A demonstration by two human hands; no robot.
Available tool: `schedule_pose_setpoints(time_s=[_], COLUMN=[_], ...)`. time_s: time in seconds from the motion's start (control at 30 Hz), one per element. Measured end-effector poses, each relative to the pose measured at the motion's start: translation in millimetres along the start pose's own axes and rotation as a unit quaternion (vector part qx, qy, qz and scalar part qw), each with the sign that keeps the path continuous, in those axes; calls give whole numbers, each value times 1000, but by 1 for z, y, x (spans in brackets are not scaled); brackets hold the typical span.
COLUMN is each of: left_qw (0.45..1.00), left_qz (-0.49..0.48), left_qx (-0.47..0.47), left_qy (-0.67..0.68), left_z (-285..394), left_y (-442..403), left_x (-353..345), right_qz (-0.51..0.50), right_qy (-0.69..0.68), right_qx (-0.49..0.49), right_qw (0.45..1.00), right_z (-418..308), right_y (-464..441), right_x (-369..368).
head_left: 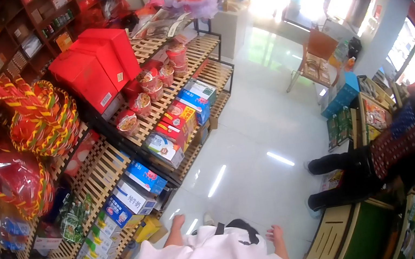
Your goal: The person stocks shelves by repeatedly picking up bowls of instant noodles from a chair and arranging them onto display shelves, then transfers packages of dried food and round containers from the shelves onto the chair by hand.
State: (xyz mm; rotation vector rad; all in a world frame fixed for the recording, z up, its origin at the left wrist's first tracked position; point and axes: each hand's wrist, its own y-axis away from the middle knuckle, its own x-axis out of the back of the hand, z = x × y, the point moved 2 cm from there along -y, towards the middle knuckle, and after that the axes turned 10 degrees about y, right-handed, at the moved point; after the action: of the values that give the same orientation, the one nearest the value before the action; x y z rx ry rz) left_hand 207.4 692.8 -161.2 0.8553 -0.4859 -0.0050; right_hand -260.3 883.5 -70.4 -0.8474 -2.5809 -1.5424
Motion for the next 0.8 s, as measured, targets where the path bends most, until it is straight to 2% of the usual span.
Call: schedule_pose_setpoints(time_s=[0.07, 0.17, 0.23, 0.33, 0.37, 0.4, 0.43, 0.47, 0.57, 0.6, 0.67, 0.7, 0.77, 0.8], left_qw=[996, 986, 979, 981, 976, 978, 990, 994, 994, 994, 997, 996, 991, 990], left_qz=[-44, -148, -149, -162, -137, -123, -108, -98, -96, -94, -3, -1, -2, 1], left_qx=[4, -54, -121, -103, -167, -166, -86, 0, 43, 47, -56, -34, -8, -6], left_qy=[75, 56, 68, 41, 31, 40, -1, -42, -11, -4, 44, 83, 133, 140], left_z=[61, 145, 197, 233, 243, 266, 272, 270, 306, 317, 337, 354, 398, 417], left_y=[-5, -28, -36, -74, -78, -91, -88, -82, -98, -105, -118, -118, -118, -122], left_x=[-21, -54, -69, -85, -85, -83, -76, -73, -62, -62, -67, -72, -76, -79], right_qz=[7, -7, -26, -45, -51, -55, -57, -58, -66, -76, -97, -76, -156, -134], right_qy=[32, 107, 136, 153, 157, 152, 143, 127, 16, -30, -110, -75, -88, -86], right_qx=[-43, -106, -123, -117, -109, -100, -91, -80, -16, -17, 64, 102, 181, 205], right_qw=[999, 989, 983, 980, 980, 982, 984, 987, 998, 997, 987, 989, 967, 966], right_z=[34, 52, 41, 5, -11, -37, -60, -87, -198, -237, -355, -425, -535, -591], right_y=[-25, -39, -48, -80, -95, -115, -132, -156, -266, -316, -350, -344, -368, -344], right_x=[7, 12, 8, 16, 23, 29, 36, 46, 49, 43, 25, 11, -14, -34])
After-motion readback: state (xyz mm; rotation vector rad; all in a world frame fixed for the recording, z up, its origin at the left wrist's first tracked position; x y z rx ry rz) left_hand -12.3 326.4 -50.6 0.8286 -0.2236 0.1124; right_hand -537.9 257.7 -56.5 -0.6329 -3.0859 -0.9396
